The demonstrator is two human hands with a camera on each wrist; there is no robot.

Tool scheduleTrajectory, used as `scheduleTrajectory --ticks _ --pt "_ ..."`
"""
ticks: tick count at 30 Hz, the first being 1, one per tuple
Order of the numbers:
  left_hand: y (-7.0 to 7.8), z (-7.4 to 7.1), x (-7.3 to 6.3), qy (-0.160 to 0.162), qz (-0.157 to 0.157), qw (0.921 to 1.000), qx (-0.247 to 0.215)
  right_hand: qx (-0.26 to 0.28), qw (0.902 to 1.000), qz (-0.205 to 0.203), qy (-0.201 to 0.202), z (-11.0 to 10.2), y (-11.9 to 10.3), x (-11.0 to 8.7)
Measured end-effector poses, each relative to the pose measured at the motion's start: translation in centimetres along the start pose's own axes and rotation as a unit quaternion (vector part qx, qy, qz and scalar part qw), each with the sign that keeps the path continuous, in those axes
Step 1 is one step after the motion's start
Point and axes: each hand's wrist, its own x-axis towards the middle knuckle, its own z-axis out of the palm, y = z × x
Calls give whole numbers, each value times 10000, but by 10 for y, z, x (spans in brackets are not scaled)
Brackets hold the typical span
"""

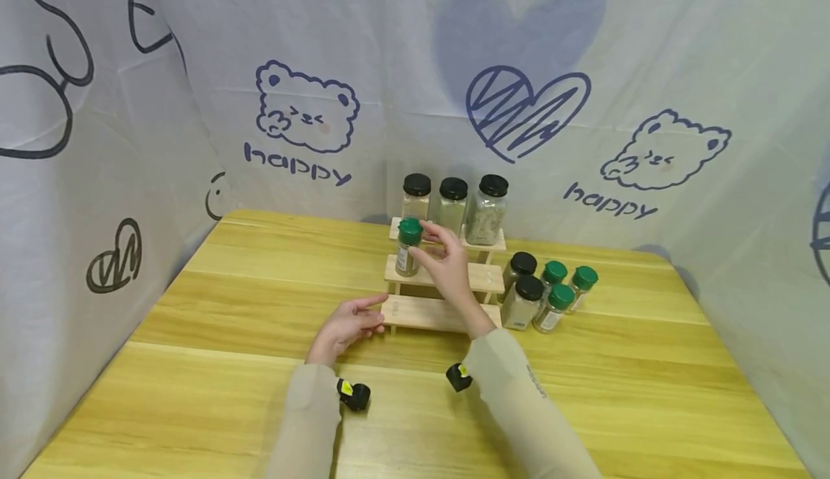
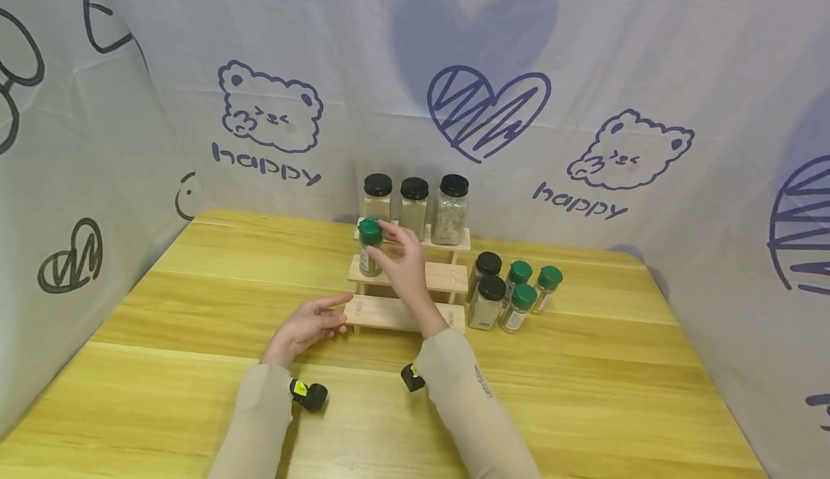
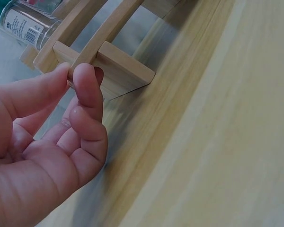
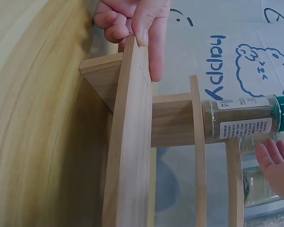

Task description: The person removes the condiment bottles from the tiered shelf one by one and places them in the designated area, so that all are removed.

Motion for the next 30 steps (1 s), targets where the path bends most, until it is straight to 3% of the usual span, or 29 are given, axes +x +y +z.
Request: scheduleTrajectory --ticks 18,30 --pt "0 -1 -1 -60 -39 10000 -8 105 9995 283 -93 4 1 3" --pt "0 0 -2 27 -41 10000 -9 98 9986 126 509 5 -1 0"
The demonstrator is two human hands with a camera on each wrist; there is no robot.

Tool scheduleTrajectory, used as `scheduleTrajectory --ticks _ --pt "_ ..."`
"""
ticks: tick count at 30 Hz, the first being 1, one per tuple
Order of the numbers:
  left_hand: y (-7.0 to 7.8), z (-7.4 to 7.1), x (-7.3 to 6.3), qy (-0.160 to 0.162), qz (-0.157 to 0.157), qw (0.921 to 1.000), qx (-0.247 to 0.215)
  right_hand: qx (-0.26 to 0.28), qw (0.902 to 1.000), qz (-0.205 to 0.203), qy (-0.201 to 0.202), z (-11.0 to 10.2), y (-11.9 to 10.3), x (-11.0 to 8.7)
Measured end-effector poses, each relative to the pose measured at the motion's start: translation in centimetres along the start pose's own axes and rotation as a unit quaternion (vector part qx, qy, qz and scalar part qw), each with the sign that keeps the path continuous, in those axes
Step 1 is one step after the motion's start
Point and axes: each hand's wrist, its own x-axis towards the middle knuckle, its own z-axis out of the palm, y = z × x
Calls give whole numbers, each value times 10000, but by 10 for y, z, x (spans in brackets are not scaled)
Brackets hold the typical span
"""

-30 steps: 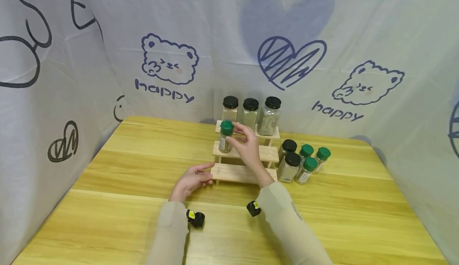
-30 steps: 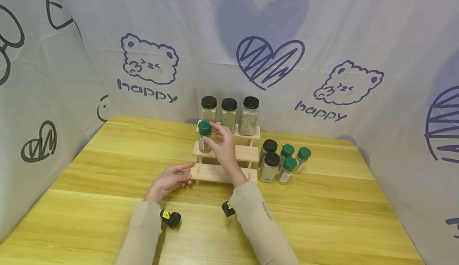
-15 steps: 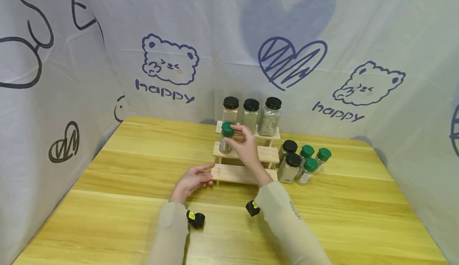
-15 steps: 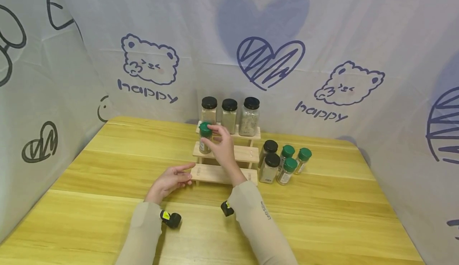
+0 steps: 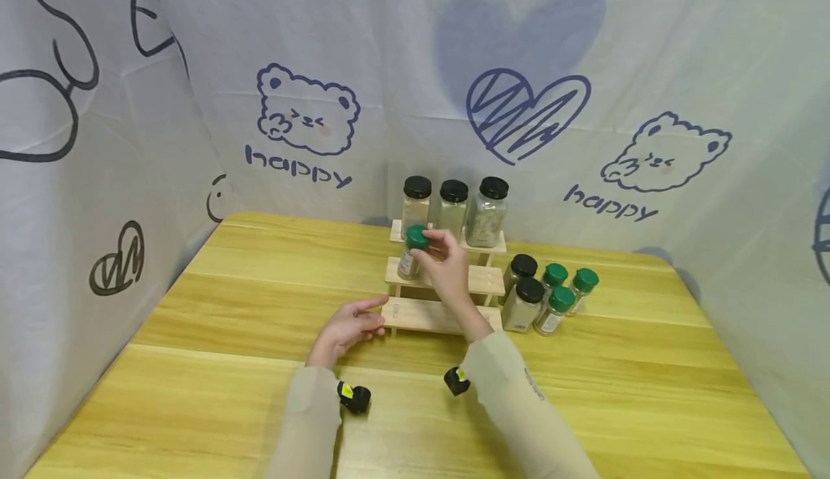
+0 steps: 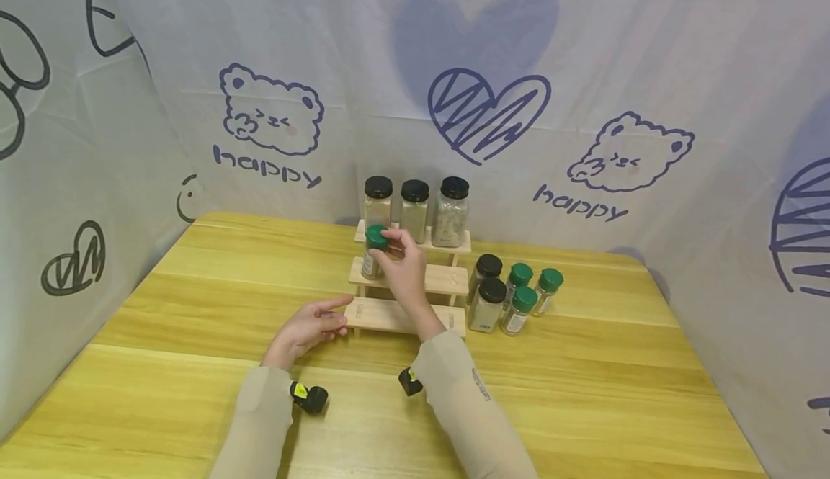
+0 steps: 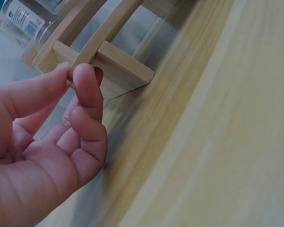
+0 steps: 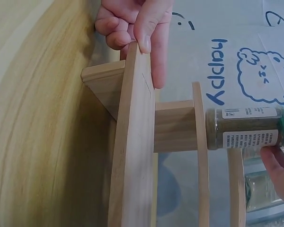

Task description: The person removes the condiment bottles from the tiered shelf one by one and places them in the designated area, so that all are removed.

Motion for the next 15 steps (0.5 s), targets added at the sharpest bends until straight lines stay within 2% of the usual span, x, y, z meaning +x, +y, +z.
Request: scheduleTrajectory --ticks 15 --pt "-2 0 1 -10 58 10000 -18 -165 9986 -312 393 -24 -5 -9"
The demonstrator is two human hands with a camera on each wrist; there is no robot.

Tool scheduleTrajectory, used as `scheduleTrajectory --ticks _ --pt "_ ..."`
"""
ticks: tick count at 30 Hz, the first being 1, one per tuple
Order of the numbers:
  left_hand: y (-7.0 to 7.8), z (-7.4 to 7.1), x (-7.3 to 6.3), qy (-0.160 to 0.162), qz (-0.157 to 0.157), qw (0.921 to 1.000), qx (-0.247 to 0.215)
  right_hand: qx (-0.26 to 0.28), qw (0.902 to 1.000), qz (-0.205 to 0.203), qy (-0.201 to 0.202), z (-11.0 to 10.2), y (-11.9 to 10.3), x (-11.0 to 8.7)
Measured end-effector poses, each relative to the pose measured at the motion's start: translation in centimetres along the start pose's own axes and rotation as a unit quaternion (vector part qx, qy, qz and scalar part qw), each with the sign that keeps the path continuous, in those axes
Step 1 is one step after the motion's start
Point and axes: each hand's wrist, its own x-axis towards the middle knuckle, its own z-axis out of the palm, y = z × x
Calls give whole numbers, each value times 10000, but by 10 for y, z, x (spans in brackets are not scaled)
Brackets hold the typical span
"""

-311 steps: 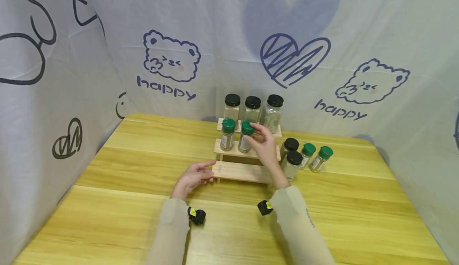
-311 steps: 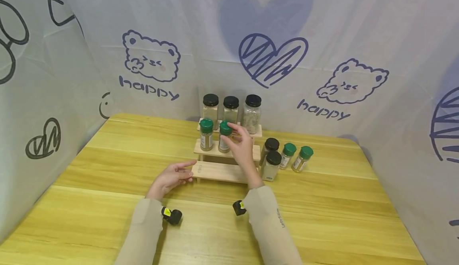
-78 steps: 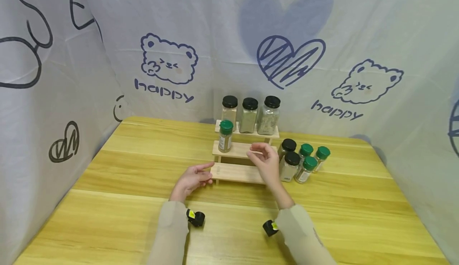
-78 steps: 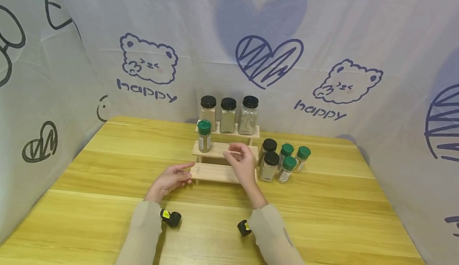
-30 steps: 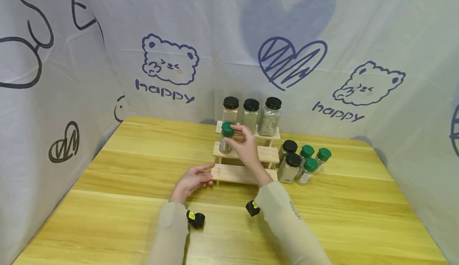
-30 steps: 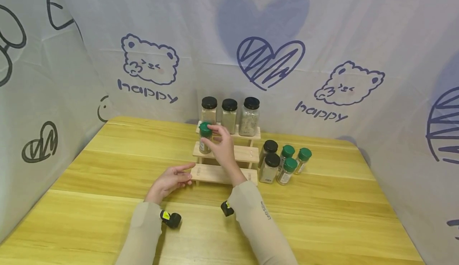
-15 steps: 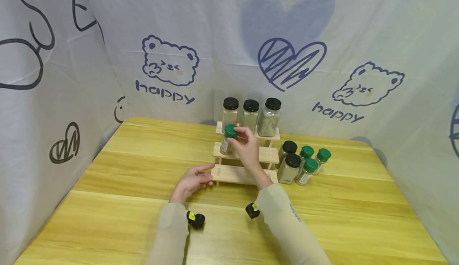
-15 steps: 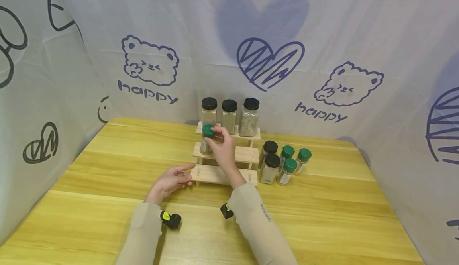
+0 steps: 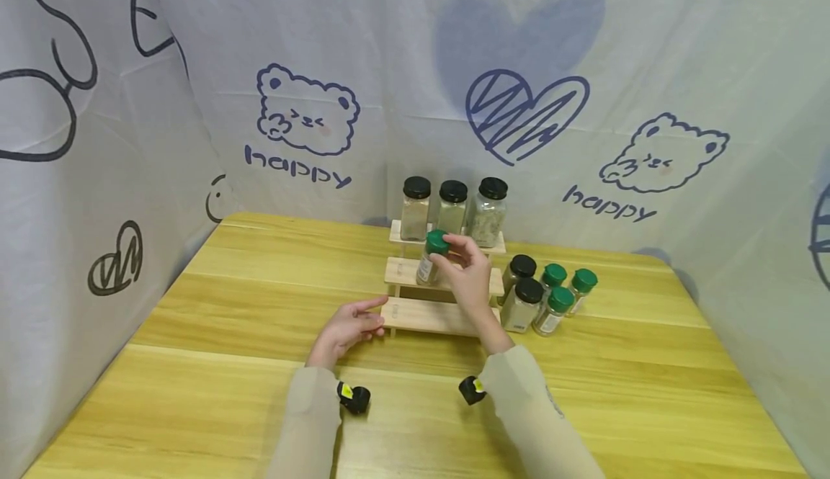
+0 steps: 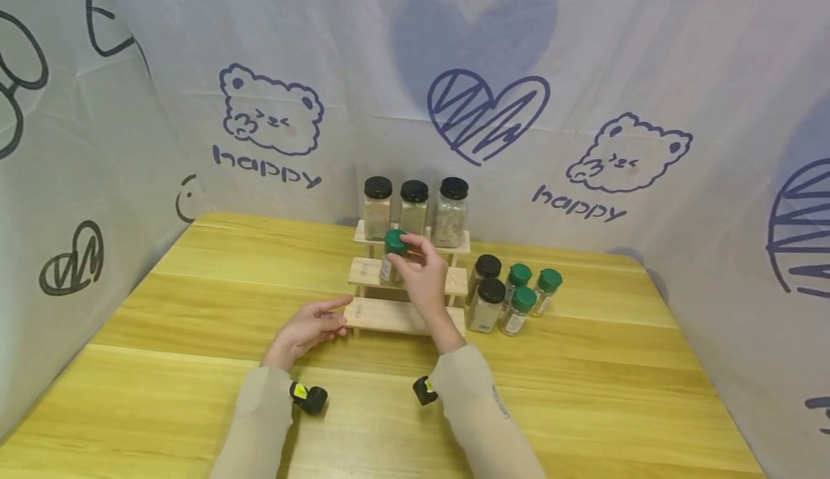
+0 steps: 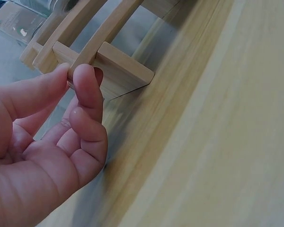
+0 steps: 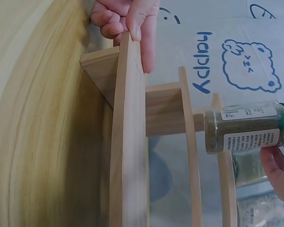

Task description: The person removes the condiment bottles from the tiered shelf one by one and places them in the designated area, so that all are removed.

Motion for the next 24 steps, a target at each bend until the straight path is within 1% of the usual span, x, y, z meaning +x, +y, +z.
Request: scheduleTrajectory --ticks 8,12,19,24 --pt "1 -1 0 -11 0 10000 43 -46 9997 174 169 -12 -3 -6" --pt "1 -1 1 -25 28 10000 66 -16 9996 194 223 -18 -4 -9" --pt "1 -1 1 12 -24 10000 96 -150 9994 4 316 -30 -4 -15" --pt "1 -1 0 -35 -23 9999 114 -239 9991 -139 332 -39 -4 -20"
